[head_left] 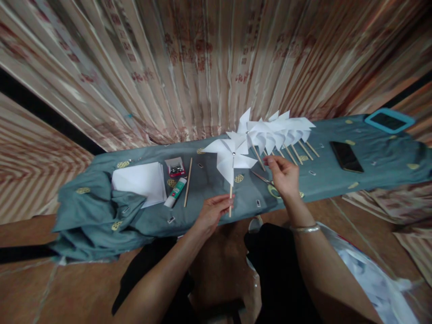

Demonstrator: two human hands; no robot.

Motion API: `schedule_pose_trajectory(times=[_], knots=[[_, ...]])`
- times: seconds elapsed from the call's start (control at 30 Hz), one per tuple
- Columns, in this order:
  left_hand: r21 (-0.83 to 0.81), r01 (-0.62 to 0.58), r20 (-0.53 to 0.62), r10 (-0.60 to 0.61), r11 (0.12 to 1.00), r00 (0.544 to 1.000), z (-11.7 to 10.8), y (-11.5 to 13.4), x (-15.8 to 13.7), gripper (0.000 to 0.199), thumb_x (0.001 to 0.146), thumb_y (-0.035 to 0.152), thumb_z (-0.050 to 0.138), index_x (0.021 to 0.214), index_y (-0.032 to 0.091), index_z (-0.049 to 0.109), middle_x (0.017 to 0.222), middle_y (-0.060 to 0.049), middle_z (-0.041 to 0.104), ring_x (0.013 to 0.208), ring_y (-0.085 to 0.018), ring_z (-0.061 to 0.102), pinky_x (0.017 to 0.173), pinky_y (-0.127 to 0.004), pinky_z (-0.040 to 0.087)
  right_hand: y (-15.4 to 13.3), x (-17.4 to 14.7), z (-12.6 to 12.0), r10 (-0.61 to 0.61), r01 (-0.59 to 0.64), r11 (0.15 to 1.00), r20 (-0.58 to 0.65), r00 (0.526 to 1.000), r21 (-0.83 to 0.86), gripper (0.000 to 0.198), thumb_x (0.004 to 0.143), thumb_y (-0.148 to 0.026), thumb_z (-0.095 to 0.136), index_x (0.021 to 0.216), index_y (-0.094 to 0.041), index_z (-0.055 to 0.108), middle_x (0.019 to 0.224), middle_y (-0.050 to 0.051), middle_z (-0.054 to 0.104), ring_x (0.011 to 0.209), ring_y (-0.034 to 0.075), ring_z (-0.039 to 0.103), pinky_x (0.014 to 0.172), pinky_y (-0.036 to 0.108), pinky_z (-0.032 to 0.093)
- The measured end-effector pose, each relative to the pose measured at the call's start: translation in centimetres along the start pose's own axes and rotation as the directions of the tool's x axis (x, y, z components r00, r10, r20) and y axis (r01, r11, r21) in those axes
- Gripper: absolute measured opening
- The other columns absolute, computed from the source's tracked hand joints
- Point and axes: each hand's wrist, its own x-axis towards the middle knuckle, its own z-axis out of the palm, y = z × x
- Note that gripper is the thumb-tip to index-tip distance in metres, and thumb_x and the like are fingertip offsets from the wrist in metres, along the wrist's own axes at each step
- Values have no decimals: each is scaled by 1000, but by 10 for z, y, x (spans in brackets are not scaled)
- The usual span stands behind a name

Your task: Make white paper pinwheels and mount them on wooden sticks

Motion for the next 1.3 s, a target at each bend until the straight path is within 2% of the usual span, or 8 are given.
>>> schedule_pose_trajectory(times=[0.1,0.23,0.37,0.5,0.73,1.03,1.13,1.3], knots=[[15,9,7,-9,1000,1000,-1,-2,-1,39,44,31,95,75,14,79,67,-4,72,61,-10,58,67,-25,46,9,5,0,-18,19,999,30,999,-33,40,84,-55,59,97,-21,75,99,9,77,96,26,69,92,43,51],[23,18,5,-18,1000,1000,-4,-4,-2,39,43,32,95,74,15,79,71,-5,73,62,-10,59,69,-26,46,20,9,2,36,-32,999,113,993,-38,43,84,-57,58,103,-22,75,109,9,76,106,27,67,99,44,47],[16,16,8,-16,1000,1000,-5,-3,-3,43,41,34,96,75,14,79,72,-5,73,62,-10,58,69,-25,46,25,11,5,104,-107,994,183,978,7,49,80,-63,59,99,-21,76,106,9,77,103,26,68,100,44,47],[-5,30,-4,-30,1000,1000,-4,0,-4,45,37,37,97,73,14,80,68,-4,72,60,-9,57,66,-24,45,26,11,8,156,-178,981,229,961,77,56,74,-69,63,95,-20,77,99,8,78,94,24,69,93,42,50],[-43,39,-27,-40,998,999,-1,1,-3,46,34,37,97,70,15,79,71,-5,73,61,-8,57,66,-23,46,19,8,14,224,-255,961,235,946,111,61,64,-76,68,87,-20,79,93,7,78,86,23,68,80,38,54],[-66,35,-44,-38,997,998,-1,3,-3,47,33,36,98,69,14,79,69,-5,73,61,-9,58,67,-24,46,17,3,14,243,-288,949,288,926,127,58,63,-75,70,86,-22,80,90,6,79,79,21,68,78,36,54],[-67,37,-53,-41,997,998,0,4,-3,48,30,37,98,68,14,79,68,-4,72,60,-8,57,66,-23,46,18,0,13,225,-271,956,312,923,113,55,66,-73,69,86,-22,80,91,6,79,83,22,69,82,37,53],[-73,27,-72,-32,997,997,0,4,-2,48,28,37,98,66,15,79,73,-6,75,61,-9,58,65,-23,47,12,-4,14,207,-243,967,325,923,73,54,69,-72,67,84,-22,80,84,5,78,79,22,68,77,36,53]])
